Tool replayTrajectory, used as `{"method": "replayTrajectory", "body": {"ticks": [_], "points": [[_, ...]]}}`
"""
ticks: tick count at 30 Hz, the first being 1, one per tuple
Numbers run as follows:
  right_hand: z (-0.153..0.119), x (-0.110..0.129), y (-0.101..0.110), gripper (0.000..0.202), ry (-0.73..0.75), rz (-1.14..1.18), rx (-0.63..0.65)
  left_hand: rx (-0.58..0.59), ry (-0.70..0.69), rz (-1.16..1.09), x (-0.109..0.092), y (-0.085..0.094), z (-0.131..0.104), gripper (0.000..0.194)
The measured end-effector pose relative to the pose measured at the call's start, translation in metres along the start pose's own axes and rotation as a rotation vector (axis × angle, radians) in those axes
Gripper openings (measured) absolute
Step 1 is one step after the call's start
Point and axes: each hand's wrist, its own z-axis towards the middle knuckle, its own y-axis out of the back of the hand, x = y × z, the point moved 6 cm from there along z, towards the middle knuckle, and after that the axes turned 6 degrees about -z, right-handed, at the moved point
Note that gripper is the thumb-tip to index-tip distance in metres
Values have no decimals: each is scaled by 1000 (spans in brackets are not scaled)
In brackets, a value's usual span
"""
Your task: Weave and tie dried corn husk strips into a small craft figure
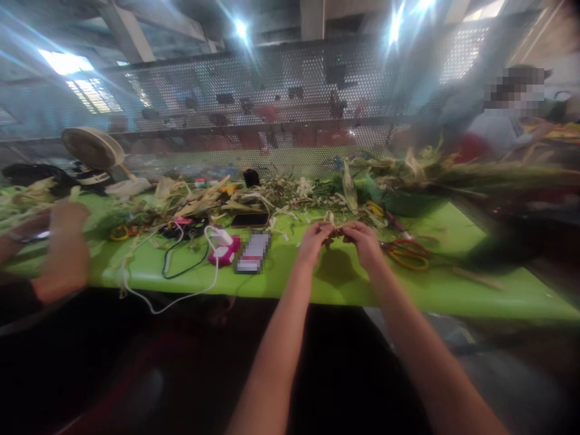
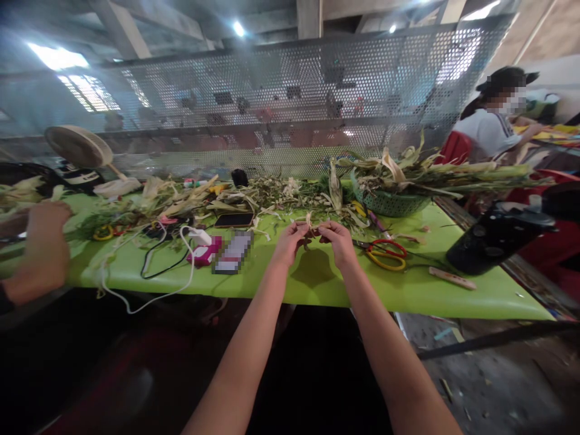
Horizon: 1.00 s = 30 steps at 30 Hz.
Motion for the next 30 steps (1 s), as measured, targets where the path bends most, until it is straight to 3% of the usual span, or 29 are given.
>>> {"method": "replayTrajectory", "body": {"ticks": [4,11,13,15,18,21,25,30], "points": [[-1,0,2,23,2,-25,-30,-6,-26,12,1,-1,2,30],[-1,-8,-6,30,-102,100,89,44,-33,-254,3,-3,5,22],[-1,-6,-6,29,-88,30,80,26,-30,-267,2,0,5,22],[-1,3,-2,26,36,-138,17,-20,-23,-244,1,4,5,22],[-8,29,3,24,368,-414,-113,-60,-21,-166,0,7,5,23],[-17,44,-3,16,595,-588,-105,-74,-10,-126,1,6,4,24],[-20,45,-12,11,671,-708,-35,-81,-14,-117,0,4,3,25],[-21,45,-14,7,731,-770,-69,-60,-22,-87,1,4,4,29]]}}
